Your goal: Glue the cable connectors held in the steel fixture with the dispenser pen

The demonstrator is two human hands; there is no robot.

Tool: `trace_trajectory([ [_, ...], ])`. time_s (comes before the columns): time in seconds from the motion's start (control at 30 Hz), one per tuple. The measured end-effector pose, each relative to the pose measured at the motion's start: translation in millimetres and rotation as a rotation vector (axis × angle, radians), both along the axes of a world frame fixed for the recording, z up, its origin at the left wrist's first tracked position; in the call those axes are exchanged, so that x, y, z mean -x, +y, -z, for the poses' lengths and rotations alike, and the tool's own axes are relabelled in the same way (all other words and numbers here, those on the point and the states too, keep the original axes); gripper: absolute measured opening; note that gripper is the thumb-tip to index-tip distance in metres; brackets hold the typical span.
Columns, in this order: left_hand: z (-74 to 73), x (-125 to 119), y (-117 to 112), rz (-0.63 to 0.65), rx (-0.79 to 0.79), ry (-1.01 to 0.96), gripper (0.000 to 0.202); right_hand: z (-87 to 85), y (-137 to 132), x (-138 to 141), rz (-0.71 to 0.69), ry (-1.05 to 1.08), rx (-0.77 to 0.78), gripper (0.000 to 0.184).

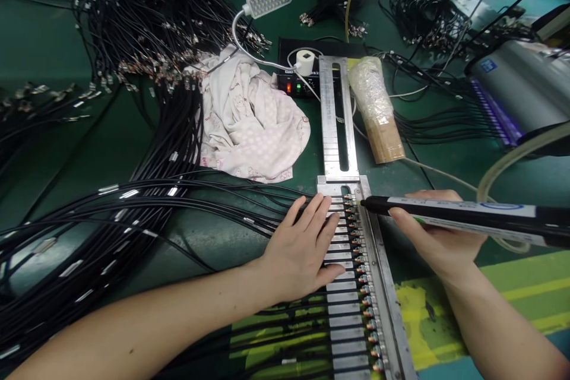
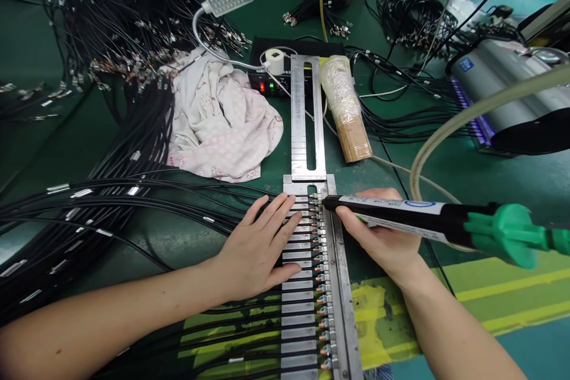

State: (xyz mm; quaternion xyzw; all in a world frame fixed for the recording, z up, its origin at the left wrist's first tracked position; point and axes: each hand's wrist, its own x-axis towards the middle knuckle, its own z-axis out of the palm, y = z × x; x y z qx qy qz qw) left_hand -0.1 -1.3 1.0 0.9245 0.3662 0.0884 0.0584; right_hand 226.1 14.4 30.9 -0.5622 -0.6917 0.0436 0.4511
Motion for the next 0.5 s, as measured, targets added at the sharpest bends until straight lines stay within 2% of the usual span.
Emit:
trace_trajectory([
  [0.37,-0.7,-0.2,0.1,-0.001,-0.001,0.016,0.071,-1.1,0.8,-1.8,-0.103,0.037,-0.054,0.02],
  [0.5,-0.1,-0.4,-0.3,-0.002,-0.011,0.018,0.07,-2.1,-2.8,-6.9,-0.099,0.071,-0.09,0.023],
])
